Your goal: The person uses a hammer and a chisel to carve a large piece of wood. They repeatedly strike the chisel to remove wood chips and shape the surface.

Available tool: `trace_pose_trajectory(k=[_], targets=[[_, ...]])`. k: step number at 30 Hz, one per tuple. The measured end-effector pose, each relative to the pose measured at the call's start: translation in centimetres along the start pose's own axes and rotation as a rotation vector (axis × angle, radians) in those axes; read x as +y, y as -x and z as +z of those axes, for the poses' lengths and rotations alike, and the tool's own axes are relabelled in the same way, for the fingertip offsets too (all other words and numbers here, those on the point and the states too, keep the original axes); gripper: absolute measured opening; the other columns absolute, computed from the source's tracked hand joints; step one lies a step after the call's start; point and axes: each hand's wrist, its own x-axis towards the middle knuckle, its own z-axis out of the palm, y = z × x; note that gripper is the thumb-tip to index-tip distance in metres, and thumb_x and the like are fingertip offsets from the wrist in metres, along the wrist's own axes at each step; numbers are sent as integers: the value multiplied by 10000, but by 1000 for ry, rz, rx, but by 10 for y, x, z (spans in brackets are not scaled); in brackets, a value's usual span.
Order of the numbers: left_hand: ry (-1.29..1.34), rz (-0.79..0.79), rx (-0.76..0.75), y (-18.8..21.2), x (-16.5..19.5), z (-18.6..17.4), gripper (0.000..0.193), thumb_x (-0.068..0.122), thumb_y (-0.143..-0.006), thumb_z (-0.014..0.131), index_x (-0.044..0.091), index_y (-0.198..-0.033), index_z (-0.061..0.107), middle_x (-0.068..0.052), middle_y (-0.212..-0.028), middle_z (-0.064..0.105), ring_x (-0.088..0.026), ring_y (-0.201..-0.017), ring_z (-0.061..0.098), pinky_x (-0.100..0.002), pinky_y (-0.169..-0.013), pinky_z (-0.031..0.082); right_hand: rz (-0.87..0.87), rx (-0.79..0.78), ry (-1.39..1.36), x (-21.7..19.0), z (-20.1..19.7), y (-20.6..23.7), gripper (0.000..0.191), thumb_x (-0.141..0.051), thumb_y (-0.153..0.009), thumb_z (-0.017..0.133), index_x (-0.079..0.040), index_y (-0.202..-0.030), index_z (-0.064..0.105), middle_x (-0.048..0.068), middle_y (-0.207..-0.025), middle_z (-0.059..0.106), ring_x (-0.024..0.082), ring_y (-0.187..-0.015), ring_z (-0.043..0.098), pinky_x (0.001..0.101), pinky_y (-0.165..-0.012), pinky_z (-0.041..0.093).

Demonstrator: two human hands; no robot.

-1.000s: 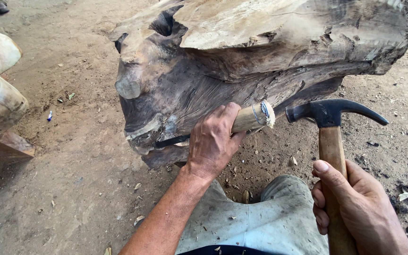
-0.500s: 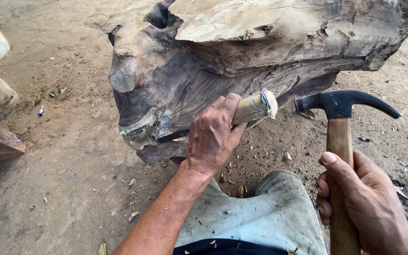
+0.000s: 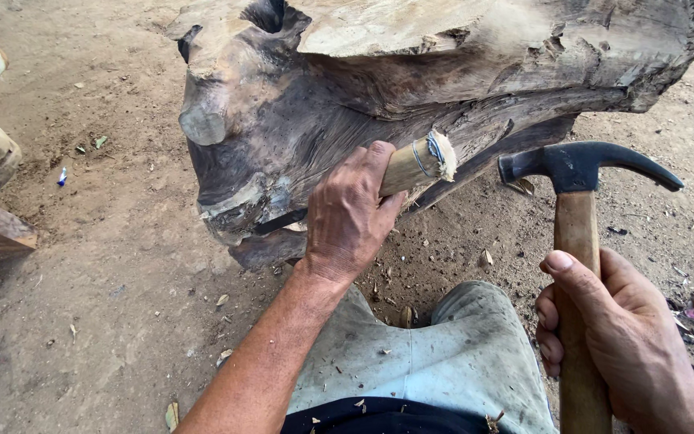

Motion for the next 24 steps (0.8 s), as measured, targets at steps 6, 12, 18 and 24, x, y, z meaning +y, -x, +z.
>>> trace_pose_trajectory(k=[6,12,18,24], targets=[[-12,55,36,0,2,0,429,190,-882,844,67,-1188,570,-138,-964,699,-302,-896,754,-436,-776,653,-2,28,45,-5,0,-2,337,-334,-1119,609,-24,-1242,559,124,-700,585,214,-471,553,368,-382,497],[-17,11,-6,-1,-4,1,441,173,-888,829,41,-1218,567,-169,-974,698,-319,-880,756,-438,-744,659,-45,31,61,-5,-6,-4,320,-318,-1131,587,-29,-1264,554,117,-702,588,205,-467,548,371,-374,503],[-11,19,-18,-1,-5,3,398,172,-877,836,59,-1159,578,-158,-969,707,-331,-904,759,-464,-763,649,-48,32,52,-14,-7,-6,297,-282,-1124,552,-29,-1278,534,137,-693,601,226,-461,561,380,-373,510],[-26,-6,-20,-3,-4,0,457,182,-818,857,58,-1149,568,-150,-945,687,-325,-876,737,-472,-757,626,-304,69,-70,-29,-17,-9,287,-298,-1122,444,-78,-1305,469,86,-816,597,165,-629,622,364,-510,594]])
